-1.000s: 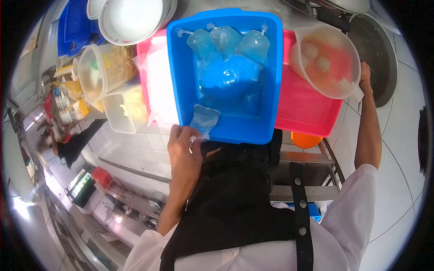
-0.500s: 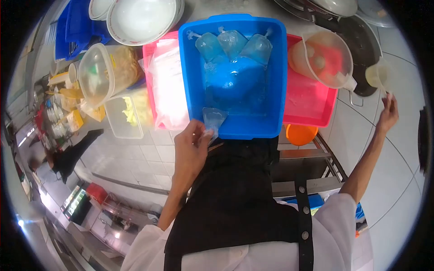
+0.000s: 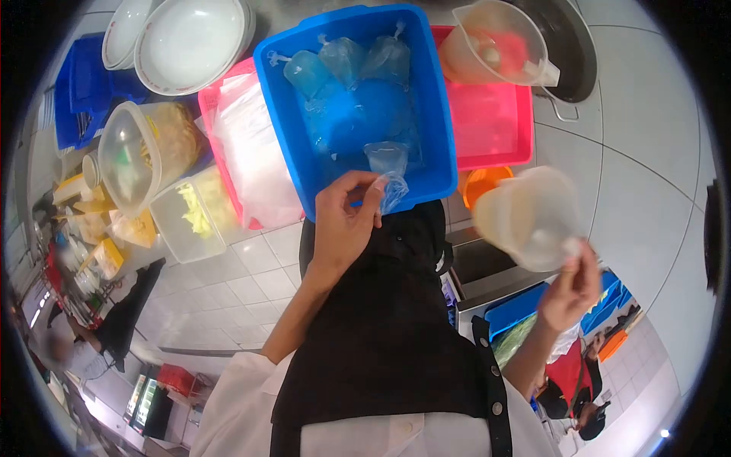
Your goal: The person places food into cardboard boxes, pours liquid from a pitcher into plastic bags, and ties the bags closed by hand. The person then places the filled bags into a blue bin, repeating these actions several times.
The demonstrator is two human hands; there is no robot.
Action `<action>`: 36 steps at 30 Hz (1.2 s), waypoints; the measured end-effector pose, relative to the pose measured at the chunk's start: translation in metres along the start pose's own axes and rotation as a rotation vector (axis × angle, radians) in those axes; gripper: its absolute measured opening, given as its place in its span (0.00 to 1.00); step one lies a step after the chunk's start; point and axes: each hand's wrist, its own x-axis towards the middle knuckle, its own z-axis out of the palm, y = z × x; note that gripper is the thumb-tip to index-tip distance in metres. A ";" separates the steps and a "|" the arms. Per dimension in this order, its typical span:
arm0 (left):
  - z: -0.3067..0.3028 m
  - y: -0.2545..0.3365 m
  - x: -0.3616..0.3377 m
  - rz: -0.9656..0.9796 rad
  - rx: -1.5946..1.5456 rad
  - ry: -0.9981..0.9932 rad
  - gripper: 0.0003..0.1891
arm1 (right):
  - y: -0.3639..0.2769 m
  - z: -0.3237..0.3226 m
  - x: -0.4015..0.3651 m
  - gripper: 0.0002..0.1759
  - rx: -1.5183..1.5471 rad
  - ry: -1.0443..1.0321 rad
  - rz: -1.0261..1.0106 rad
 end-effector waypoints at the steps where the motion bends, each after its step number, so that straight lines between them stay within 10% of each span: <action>1: 0.001 -0.001 -0.002 0.060 0.062 0.026 0.08 | -0.012 0.013 -0.015 0.08 0.026 -0.067 0.011; 36: -0.009 0.013 -0.026 0.161 0.334 -0.003 0.08 | -0.061 0.069 -0.059 0.17 -0.134 -0.435 -0.350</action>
